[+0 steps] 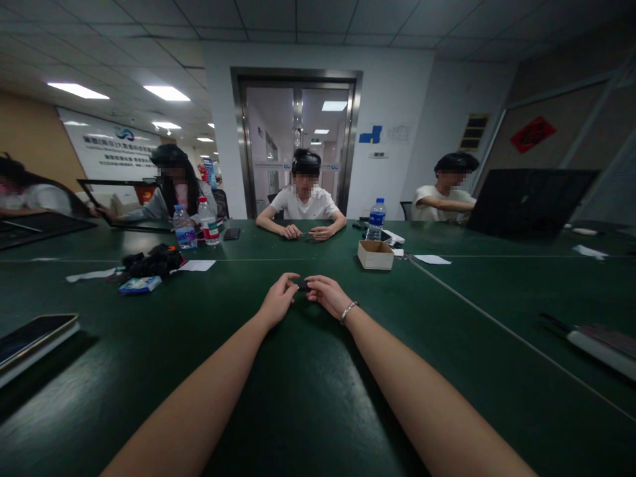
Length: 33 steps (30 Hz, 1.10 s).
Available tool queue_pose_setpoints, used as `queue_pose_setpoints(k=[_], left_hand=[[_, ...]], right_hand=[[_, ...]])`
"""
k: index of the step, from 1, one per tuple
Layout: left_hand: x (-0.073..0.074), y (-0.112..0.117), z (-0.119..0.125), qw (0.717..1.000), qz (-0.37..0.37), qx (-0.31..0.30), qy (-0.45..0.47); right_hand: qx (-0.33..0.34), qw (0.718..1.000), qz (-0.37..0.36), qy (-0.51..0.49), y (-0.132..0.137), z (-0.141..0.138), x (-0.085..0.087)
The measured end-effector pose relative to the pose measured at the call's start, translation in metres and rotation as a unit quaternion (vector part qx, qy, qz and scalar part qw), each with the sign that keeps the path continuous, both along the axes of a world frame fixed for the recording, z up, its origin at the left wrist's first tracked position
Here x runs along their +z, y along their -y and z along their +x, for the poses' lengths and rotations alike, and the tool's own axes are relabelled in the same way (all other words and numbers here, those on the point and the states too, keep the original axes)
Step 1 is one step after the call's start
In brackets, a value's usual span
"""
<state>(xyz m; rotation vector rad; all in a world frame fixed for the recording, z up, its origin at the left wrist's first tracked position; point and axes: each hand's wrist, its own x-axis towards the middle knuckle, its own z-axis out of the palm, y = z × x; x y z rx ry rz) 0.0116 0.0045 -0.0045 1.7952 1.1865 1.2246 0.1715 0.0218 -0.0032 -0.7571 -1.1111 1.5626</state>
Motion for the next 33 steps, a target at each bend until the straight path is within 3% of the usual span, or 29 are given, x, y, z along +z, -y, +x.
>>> queue_pose_setpoints(k=[33], left_hand=[[-0.0007,-0.001,-0.0005,0.999,0.033,0.007,-0.008]], right_hand=[[-0.01,1.0,-0.011,0.008,0.0011,-0.0012,0.002]])
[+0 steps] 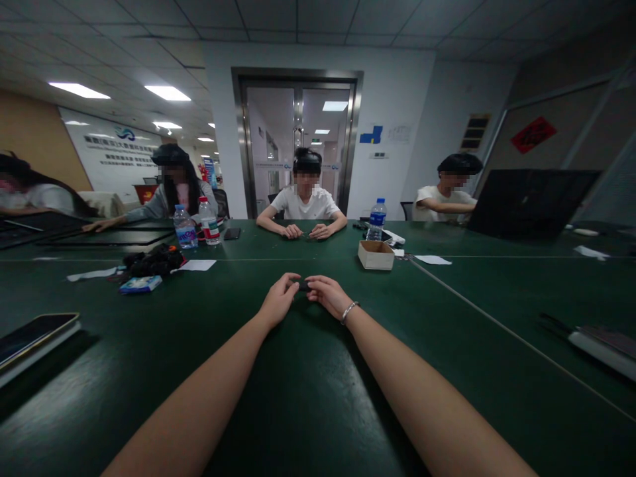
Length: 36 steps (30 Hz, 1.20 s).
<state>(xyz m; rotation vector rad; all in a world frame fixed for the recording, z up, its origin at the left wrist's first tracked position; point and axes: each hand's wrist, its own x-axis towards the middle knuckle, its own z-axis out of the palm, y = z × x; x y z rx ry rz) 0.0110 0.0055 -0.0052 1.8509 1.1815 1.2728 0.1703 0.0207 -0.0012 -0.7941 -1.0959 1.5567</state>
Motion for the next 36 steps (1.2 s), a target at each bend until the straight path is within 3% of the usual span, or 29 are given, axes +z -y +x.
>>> queue_pose_setpoints(k=[13,18,21,25,27,30,33,36], left_hand=[[0.003,0.004,0.001,0.999,-0.009,0.006,-0.032],[0.004,0.004,-0.002,0.999,-0.01,0.024,-0.039],[0.005,0.004,-0.002,0.997,0.009,0.062,-0.05],[0.009,0.005,-0.003,0.992,0.02,0.085,-0.09],[0.01,0.007,-0.004,0.988,0.018,0.103,-0.117],[0.011,0.01,-0.005,0.985,0.027,0.098,-0.137],[0.01,0.013,-0.002,0.988,0.029,0.059,-0.139],[0.009,0.019,0.005,0.993,0.001,0.027,-0.113]], right_hand=[[0.006,1.0,0.006,0.005,0.001,0.0,0.001],[0.021,0.994,0.063,0.083,0.003,-0.003,0.0],[-0.004,0.959,0.173,0.223,0.009,-0.009,-0.001],[-0.063,0.866,0.314,0.384,0.017,-0.016,-0.003],[-0.077,0.838,0.333,0.426,0.02,-0.019,-0.003],[-0.111,0.817,0.323,0.465,0.022,-0.022,-0.002],[-0.117,0.827,0.294,0.465,0.027,-0.022,0.001],[-0.071,0.878,0.224,0.416,0.037,-0.017,0.003]])
